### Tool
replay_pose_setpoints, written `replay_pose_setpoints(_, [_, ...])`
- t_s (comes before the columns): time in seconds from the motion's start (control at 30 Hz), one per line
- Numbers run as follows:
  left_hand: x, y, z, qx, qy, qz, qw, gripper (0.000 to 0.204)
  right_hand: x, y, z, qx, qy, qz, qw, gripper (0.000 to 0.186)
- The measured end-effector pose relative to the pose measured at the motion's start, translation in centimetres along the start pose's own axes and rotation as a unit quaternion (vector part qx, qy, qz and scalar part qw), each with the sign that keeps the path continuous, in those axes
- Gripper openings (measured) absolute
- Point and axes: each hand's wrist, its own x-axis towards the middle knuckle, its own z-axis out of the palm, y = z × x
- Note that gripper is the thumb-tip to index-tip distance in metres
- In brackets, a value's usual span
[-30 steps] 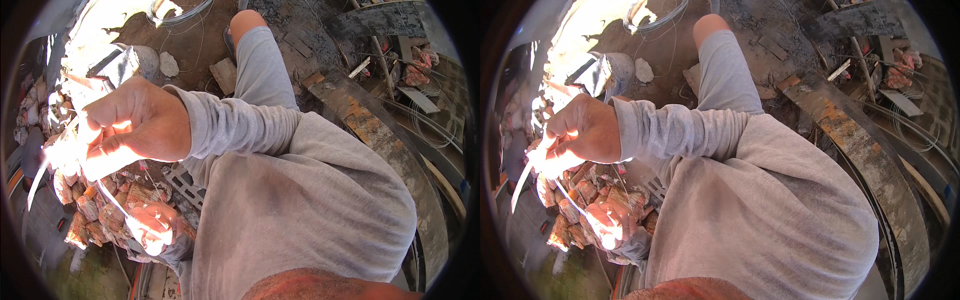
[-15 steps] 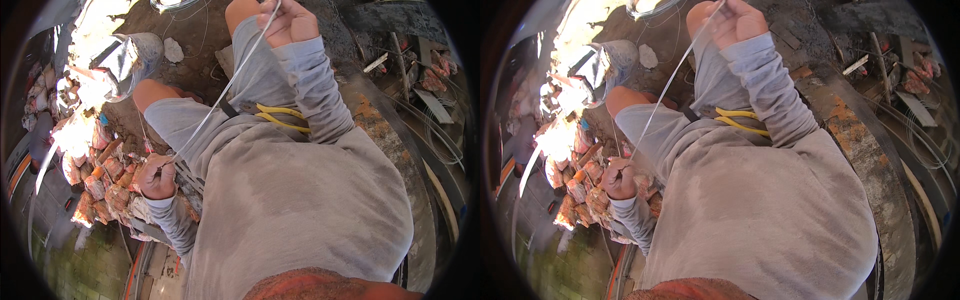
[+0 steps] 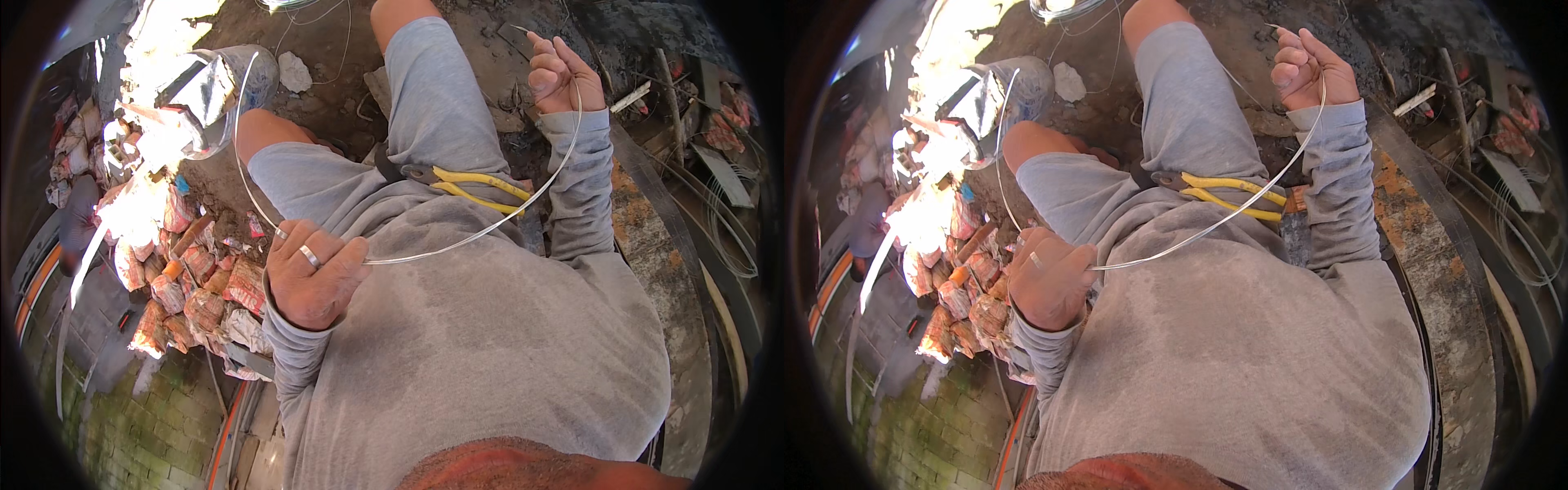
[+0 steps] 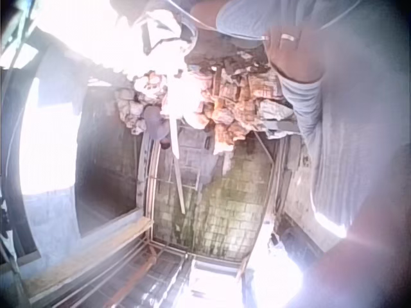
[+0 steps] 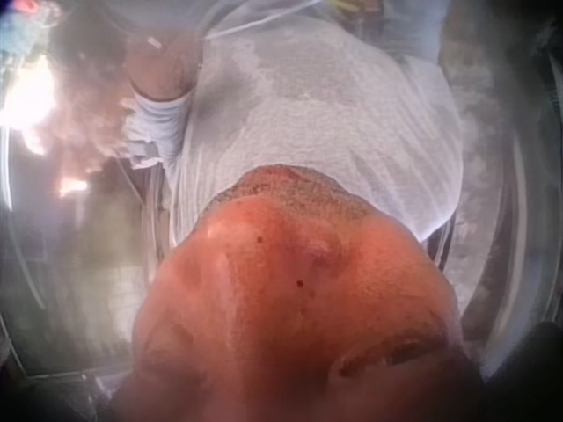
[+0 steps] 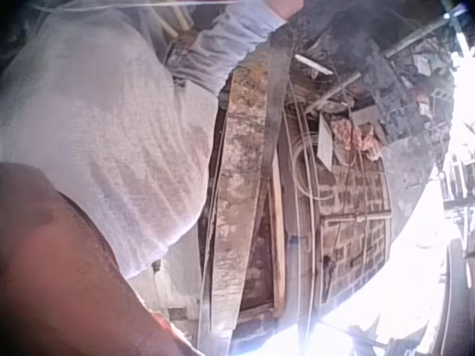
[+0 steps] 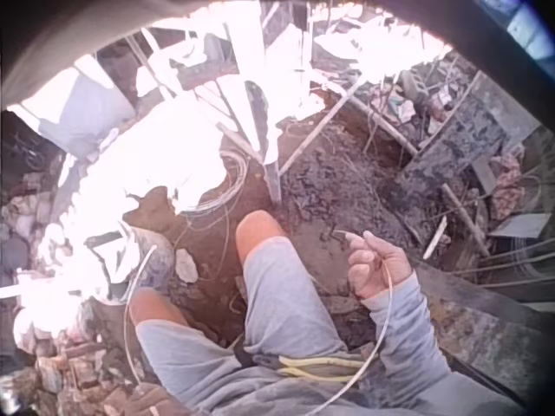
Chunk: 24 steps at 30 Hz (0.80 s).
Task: The person sits on the ground and repeatedly cuts short lengths of thin metal wire using yellow-handled pliers. The person pulls wire from a coil, measures a segment by hand, and cuts it, repeating this process throughout the clip.
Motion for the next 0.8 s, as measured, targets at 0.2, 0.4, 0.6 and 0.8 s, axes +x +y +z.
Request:
replay_pose_setpoints(0.2, [10.0,-3.0,4.1,0.076,-0.019,0.124,0.989,0.02,-2.6,-3.3,-2.6,-0.171,0.053,-0.114,0.977,0.029])
replay_pose_setpoints(0.4, [17.6,-8.9,13.0,0.12,0.011,0.173,0.977,0.008,-3.1,-1.6,-8.3,-0.13,0.219,-0.152,0.955,0.013])
replay_pose_setpoints(0.6, [18.8,-11.2,15.5,0.143,-0.01,0.096,0.985,0.032,1.0,0.4,-17.3,-0.055,0.335,-0.136,0.931,0.013])
replay_pose_setpoints(0.8, [12.2,-13.2,10.6,-0.049,0.1,0.005,0.994,0.035,5.0,4.3,-28.2,-0.047,0.523,-0.083,0.847,0.02])
